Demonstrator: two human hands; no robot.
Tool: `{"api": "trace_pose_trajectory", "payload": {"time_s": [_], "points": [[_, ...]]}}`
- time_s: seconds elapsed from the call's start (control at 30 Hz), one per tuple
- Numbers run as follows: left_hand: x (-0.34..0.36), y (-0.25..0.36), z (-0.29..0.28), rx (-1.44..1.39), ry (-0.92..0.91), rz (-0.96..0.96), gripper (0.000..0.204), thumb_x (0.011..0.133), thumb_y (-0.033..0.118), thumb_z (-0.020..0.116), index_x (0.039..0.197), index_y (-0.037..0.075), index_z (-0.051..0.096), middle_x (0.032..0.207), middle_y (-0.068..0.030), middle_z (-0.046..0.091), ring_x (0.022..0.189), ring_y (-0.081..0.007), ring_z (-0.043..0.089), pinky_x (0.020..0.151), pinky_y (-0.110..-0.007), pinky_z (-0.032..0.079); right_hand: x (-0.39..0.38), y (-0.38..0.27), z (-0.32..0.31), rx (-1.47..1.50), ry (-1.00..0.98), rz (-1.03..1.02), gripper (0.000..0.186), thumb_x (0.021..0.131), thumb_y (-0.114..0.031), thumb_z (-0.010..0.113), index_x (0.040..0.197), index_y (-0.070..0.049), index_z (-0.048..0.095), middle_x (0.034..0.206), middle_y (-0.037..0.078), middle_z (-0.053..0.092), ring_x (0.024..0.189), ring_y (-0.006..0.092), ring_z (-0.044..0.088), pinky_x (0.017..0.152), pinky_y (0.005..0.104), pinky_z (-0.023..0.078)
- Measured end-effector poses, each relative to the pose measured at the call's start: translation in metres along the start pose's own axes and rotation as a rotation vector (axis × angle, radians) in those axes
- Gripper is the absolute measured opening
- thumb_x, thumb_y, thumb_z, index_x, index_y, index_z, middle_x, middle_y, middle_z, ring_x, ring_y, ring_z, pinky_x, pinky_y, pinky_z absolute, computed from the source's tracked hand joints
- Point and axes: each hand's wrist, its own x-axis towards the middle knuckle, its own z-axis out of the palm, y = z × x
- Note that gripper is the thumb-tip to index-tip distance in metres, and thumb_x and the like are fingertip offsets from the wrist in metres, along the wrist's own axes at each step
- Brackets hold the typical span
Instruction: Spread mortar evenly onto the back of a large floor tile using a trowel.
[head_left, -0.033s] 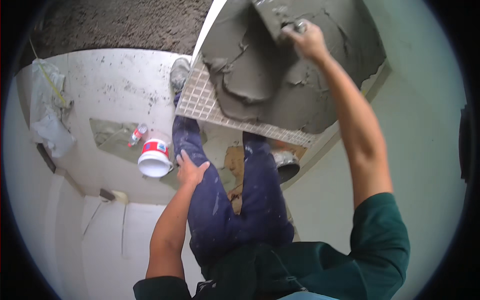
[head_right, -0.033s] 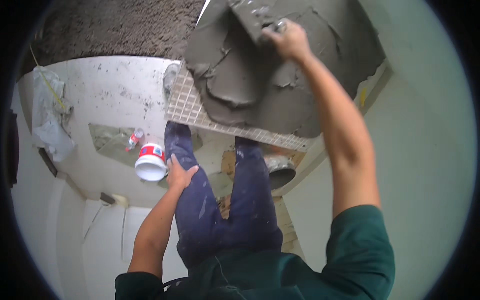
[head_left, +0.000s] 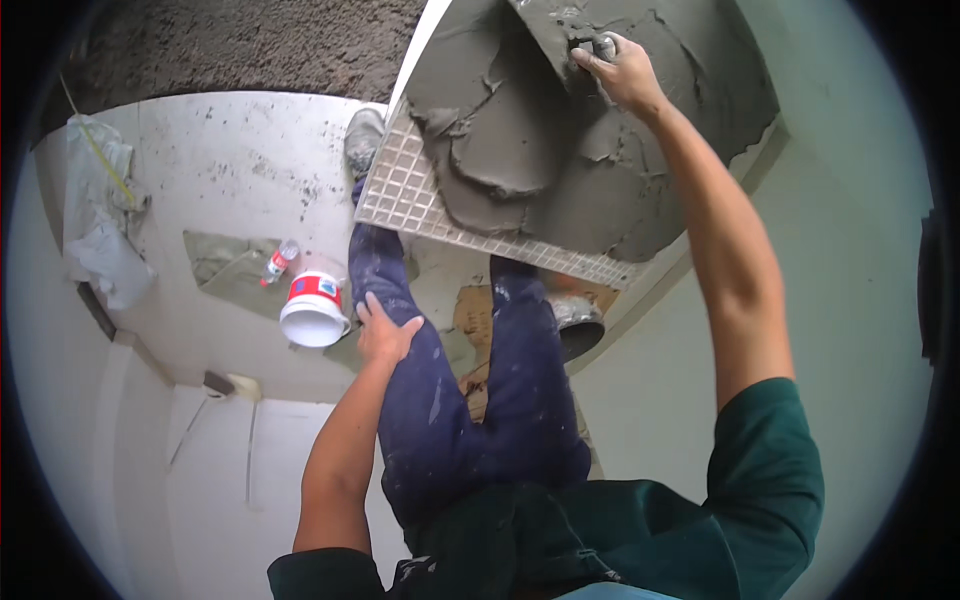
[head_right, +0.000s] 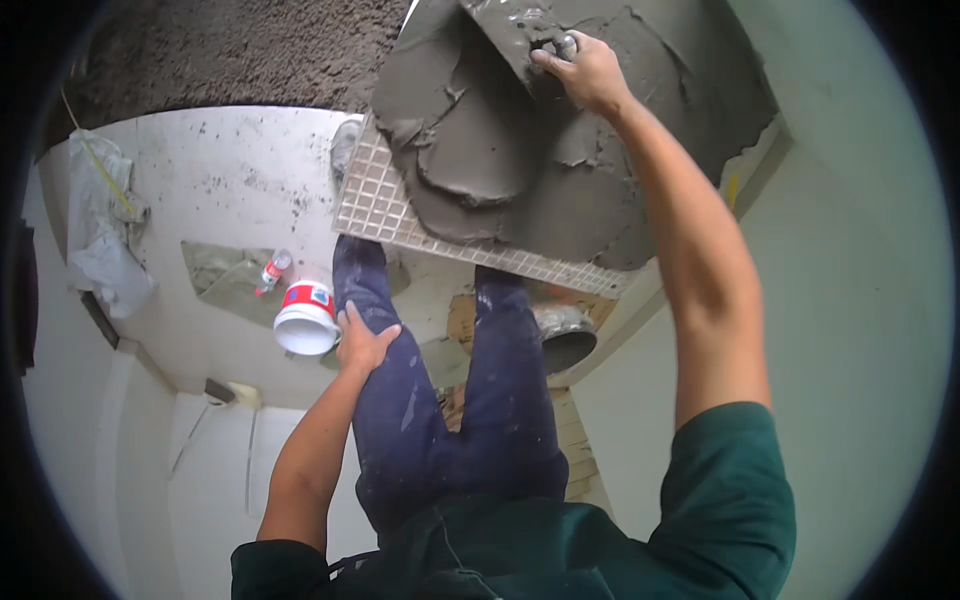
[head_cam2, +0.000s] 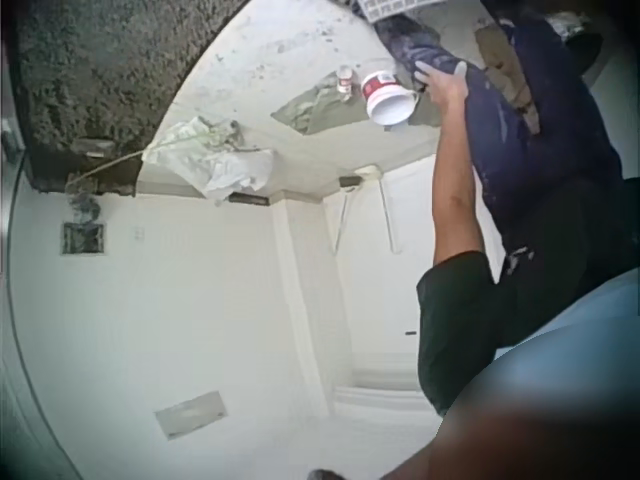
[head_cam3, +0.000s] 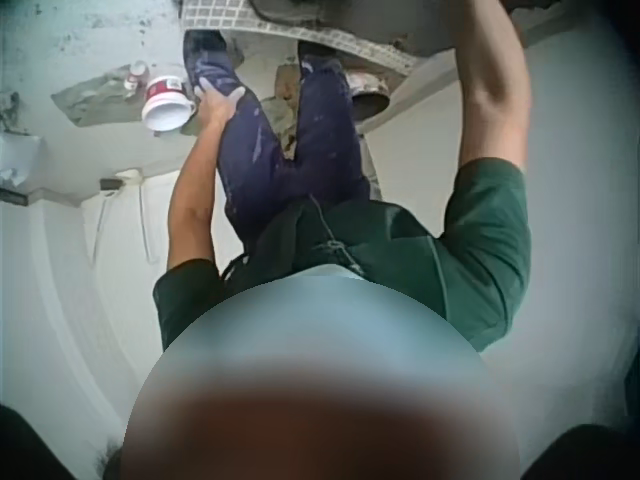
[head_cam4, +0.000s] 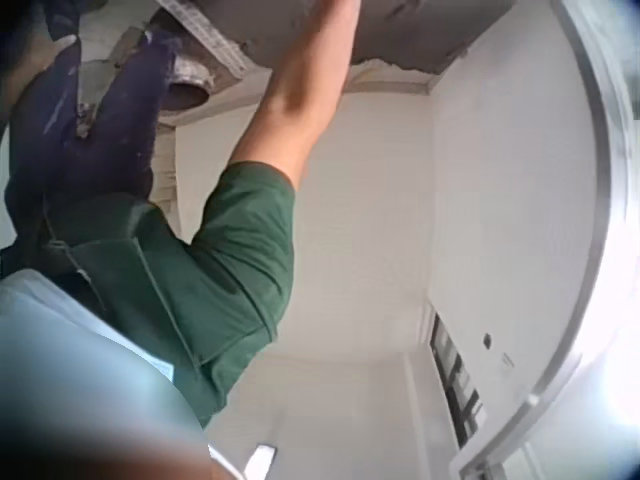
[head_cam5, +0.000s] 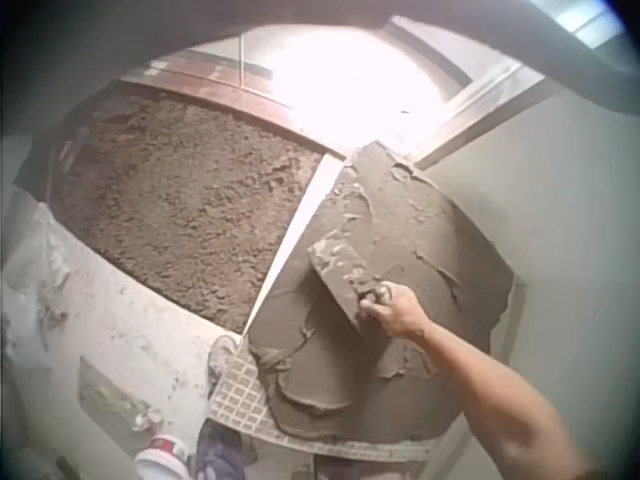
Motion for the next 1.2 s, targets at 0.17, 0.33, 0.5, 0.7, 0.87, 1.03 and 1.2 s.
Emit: {"api": "trace_pose_trajectory", "payload": {"time_s": [0.17, 0.33, 0.5, 0.7, 0.87, 1.03, 1.2], "points": [[0.009, -0.012, 0.016, 0.055, 0.085, 0.024, 0.118, 0.076, 0.054, 0.081, 0.159, 0.004, 0.013, 0.162, -0.0263, 0.022, 0.140, -0.0415, 0.043, 0.111, -0.048, 0.040, -0.075, -0.027, 0.084, -0.113, -0.375, -0.126, 0.020, 0.085, -0.023, 0.070, 0.099, -0.009, 0.065, 0.094, 0.020, 0.071, 0.092, 0.0414, 0.067, 0.082, 0.0489, 0.054], [0.003, 0.001, 0.015, 0.075, 0.070, -0.018, 0.118, 0.076, 0.055, 0.080, 0.159, 0.004, 0.014, 0.162, -0.0250, 0.023, 0.140, -0.0407, 0.043, 0.113, -0.048, 0.038, -0.133, -0.055, 0.132, -0.300, -0.516, -0.188, 0.012, 0.089, -0.019, 0.059, 0.093, -0.007, 0.062, 0.083, 0.019, 0.070, 0.083, 0.0399, 0.070, 0.074, 0.0523, 0.055], [-0.020, -0.023, 0.026, -0.165, 0.231, 0.029, 0.112, 0.075, 0.057, 0.080, 0.156, 0.002, 0.026, 0.158, -0.0210, 0.034, 0.141, -0.0376, 0.041, 0.113, -0.046, 0.037, -0.188, -0.038, 0.135, -0.116, -0.285, -0.050, 0.017, 0.086, -0.019, 0.067, 0.093, -0.004, 0.063, 0.084, 0.019, 0.070, 0.082, 0.0395, 0.069, 0.074, 0.0495, 0.054], [-0.014, -0.009, 0.006, -0.017, 0.206, 0.150, 0.105, 0.077, 0.056, 0.078, 0.153, -0.001, 0.033, 0.159, -0.0232, 0.032, 0.146, -0.0362, 0.035, 0.117, -0.044, 0.034, -0.204, -0.045, 0.180, 0.338, -0.179, 0.234, 0.022, 0.081, -0.018, 0.074, 0.096, -0.004, 0.066, 0.086, 0.022, 0.068, 0.086, 0.0410, 0.067, 0.076, 0.0434, 0.053], [0.005, -0.055, -0.044, -0.101, 0.160, 0.331, 0.105, 0.078, 0.057, 0.077, 0.150, -0.006, 0.035, 0.155, -0.0260, 0.038, 0.144, -0.0366, 0.038, 0.117, -0.041, 0.034, -0.204, -0.071, 0.197, -0.102, -0.259, 0.026, 0.023, 0.083, -0.019, 0.072, 0.096, -0.007, 0.057, 0.084, 0.021, 0.069, 0.083, 0.0449, 0.067, 0.073, 0.0532, 0.054], [0.013, -0.074, -0.071, 0.044, 0.099, 0.382, 0.101, 0.080, 0.053, 0.077, 0.149, -0.008, 0.035, 0.150, -0.0273, 0.043, 0.140, -0.0369, 0.043, 0.115, -0.042, 0.036, -0.240, -0.076, 0.238, -0.264, -0.248, 0.095, 0.017, 0.084, -0.019, 0.067, 0.093, -0.009, 0.055, 0.078, 0.018, 0.069, 0.077, 0.0416, 0.068, 0.068, 0.0531, 0.053], [0.012, -0.080, -0.081, 0.216, 0.051, 0.372, 0.097, 0.083, 0.050, 0.075, 0.151, -0.003, 0.032, 0.154, -0.0259, 0.038, 0.142, -0.0378, 0.040, 0.115, -0.044, 0.037, -0.270, -0.097, 0.291, -0.134, -0.185, -0.019, 0.012, 0.087, -0.018, 0.063, 0.092, -0.010, 0.055, 0.074, 0.017, 0.067, 0.073, 0.0410, 0.067, 0.064, 0.0537, 0.051]]}}
